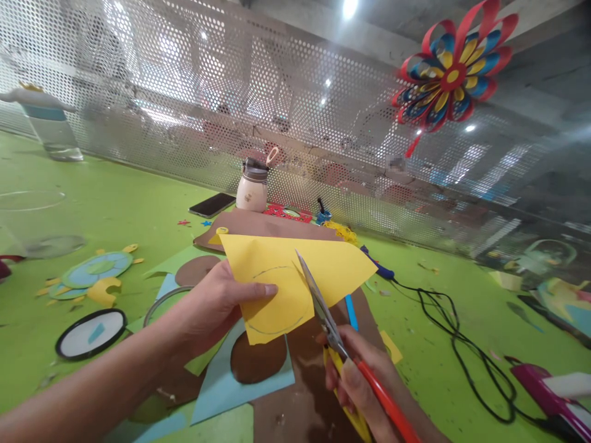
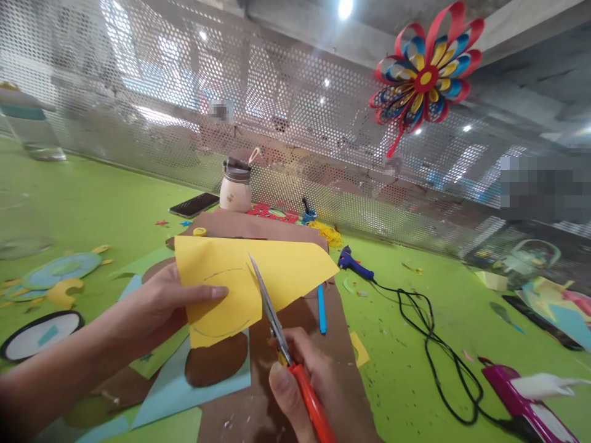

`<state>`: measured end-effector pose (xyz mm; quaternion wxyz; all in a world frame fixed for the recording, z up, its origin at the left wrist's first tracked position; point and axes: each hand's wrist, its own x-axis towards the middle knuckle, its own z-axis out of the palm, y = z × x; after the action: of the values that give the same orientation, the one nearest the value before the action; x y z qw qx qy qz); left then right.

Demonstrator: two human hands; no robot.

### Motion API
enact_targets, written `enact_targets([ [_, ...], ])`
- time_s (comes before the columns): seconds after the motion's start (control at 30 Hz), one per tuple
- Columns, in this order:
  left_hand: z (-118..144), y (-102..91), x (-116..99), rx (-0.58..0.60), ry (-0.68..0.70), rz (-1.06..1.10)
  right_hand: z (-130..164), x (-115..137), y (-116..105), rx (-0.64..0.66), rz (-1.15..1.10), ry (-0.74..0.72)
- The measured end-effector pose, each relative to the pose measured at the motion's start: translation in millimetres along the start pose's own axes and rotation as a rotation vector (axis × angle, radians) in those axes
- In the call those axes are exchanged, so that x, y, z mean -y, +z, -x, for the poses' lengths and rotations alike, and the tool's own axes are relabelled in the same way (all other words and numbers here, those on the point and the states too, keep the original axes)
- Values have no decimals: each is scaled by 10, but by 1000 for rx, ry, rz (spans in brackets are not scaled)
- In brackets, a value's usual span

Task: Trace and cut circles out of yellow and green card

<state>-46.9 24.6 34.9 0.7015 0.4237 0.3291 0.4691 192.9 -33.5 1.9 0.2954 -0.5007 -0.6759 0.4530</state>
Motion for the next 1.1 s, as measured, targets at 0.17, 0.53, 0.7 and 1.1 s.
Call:
enact_targets([
  [0.17, -1, -1, -19, -16, -18, 3, 17, 28, 2, 0, 22, -10],
  [0.53, -6, -1, -44, -56, -39, -11, -4, 7, -1, 23, 15, -35],
  [0.7, 1, 6, -47, -34, -31, -11, -22, -3, 13, 29, -8, -19],
  [1.1, 2, 21, -37, -3, -40, -21, -38, -49, 13, 22, -47, 43],
])
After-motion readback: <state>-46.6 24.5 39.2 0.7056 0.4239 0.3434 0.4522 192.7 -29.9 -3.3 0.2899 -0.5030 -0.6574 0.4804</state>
